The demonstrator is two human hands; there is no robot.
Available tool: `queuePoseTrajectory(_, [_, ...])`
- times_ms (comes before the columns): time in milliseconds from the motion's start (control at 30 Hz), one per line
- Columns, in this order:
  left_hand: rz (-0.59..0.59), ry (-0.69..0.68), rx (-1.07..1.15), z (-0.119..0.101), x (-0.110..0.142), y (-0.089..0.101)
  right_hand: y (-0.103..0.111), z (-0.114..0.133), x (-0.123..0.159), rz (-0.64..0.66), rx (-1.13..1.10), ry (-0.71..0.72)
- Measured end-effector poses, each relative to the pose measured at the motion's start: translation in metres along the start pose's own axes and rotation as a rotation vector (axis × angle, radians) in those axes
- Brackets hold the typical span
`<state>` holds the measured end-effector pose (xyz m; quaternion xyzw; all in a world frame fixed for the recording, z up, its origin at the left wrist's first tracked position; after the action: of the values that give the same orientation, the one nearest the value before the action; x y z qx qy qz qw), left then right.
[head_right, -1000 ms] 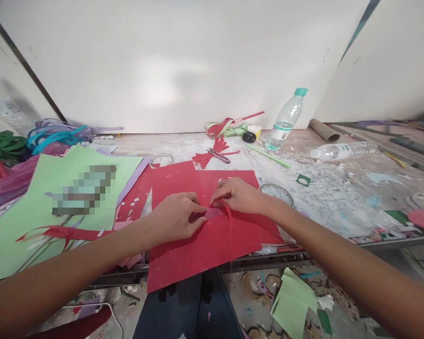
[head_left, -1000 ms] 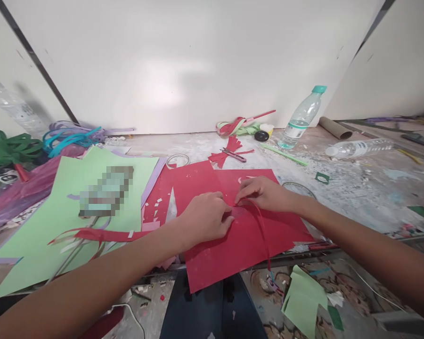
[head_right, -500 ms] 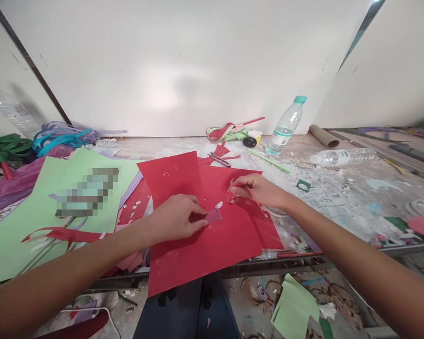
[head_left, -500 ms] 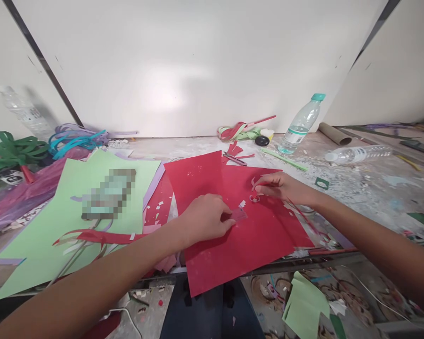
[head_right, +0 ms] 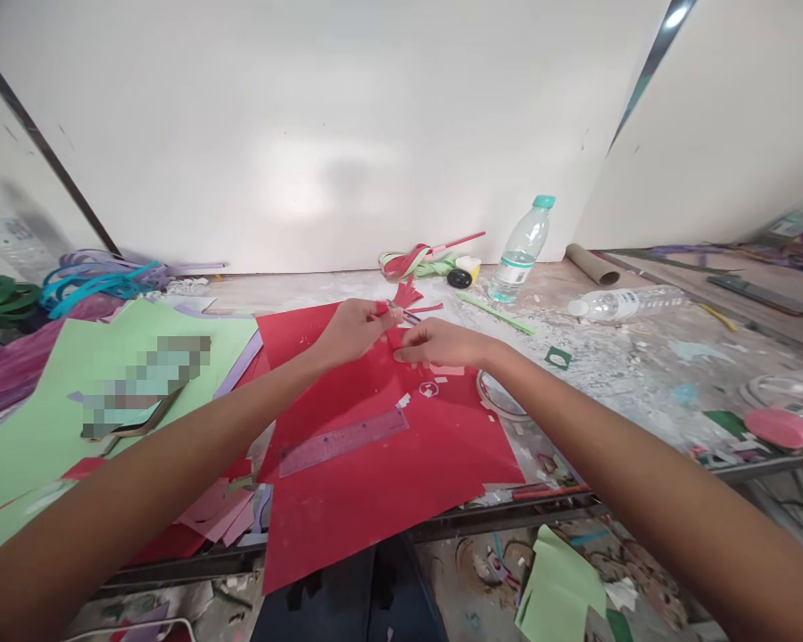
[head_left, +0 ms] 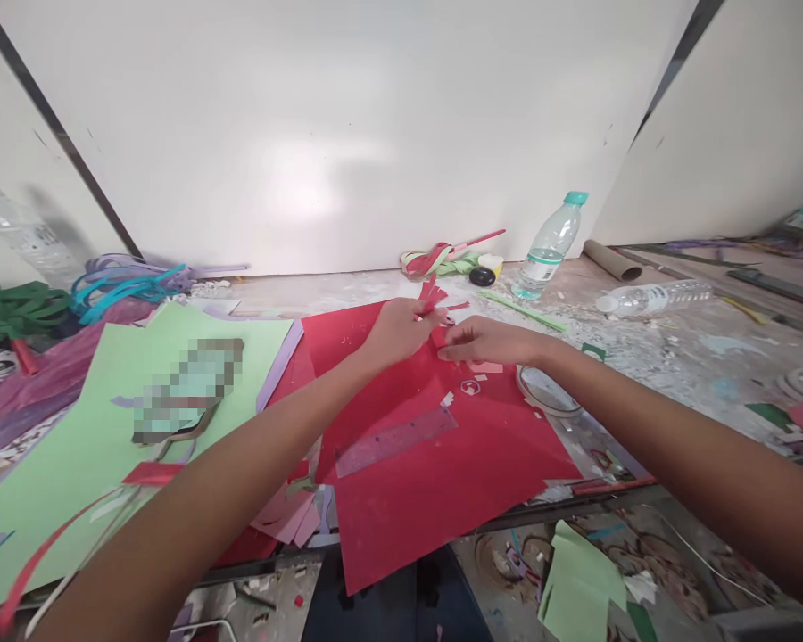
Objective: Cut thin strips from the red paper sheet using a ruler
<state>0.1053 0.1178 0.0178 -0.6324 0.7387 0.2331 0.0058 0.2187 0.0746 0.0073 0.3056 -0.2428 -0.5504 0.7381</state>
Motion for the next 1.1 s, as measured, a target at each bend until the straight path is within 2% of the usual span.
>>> queuePoseTrajectory(167, [-0.078, 0.036, -0.034, 0.033, -0.035, -0.004, 0.037, -0.032, -0.025, -0.225, -0.155, -0.113])
queuePoseTrajectory(267, [-0.126, 0.036, -0.099, 0.05, -0.041, -0.001, 0.062, -0.058, -0.046, -0.414, -0.197, -0.2])
queuePoseTrajectory(367, [-0.199, 0.005, -0.218, 0.059, -0.042, 0.009, 0.074, -0.077, -0.073, -0.527, -0.172, -0.246])
queuePoseTrajectory(433, [-0.253, -0.023, -0.315, 0.06, -0.042, 0.015, 0.077, -0.084, -0.093, -0.56, -0.086, -0.253])
queuePoseTrajectory(500, [-0.293, -0.056, -0.409, 0.059, -0.043, 0.018, 0.078, -0.086, -0.111, -0.583, 0.092, -0.239])
queuePoseTrajectory(567, [-0.316, -0.102, -0.486, 0.057, -0.043, 0.018, 0.079, -0.086, -0.126, -0.604, 0.25, -0.211])
queuePoseTrajectory(633, [-0.325, -0.153, -0.54, 0.053, -0.042, 0.016, 0.078, -0.085, -0.138, -0.614, 0.318, -0.19])
queuePoseTrajectory(733, [-0.283, -0.286, -0.667, 0.046, -0.039, 0.007, 0.078, -0.086, -0.147, -0.616, 0.352, -0.172])
queuePoseTrajectory(833, [-0.157, -0.423, -0.805, 0.044, -0.035, -0.007, 0.077, -0.087, -0.15, -0.613, 0.383, -0.161])
queuePoseTrajectory(933, [-0.069, -0.447, -0.838, 0.049, -0.034, -0.014, 0.076, -0.089, -0.149, -0.612, 0.423, -0.156])
queuePoseTrajectory(1100, [-0.013, -0.416, -0.834, 0.053, -0.034, -0.017, 0.085, -0.089, -0.133, -0.683, 0.516, -0.177])
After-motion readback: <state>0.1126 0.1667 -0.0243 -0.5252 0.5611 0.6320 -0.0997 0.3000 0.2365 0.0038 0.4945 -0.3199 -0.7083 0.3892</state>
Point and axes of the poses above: each hand's wrist, its own x-axis away from the middle knuckle, its own y-axis out of the back of the hand, z = x × y, the point moved 8 cm from there along -x, towards the middle knuckle, and after that the axes turned 15 degrees about -z, right-handed, at the moved point
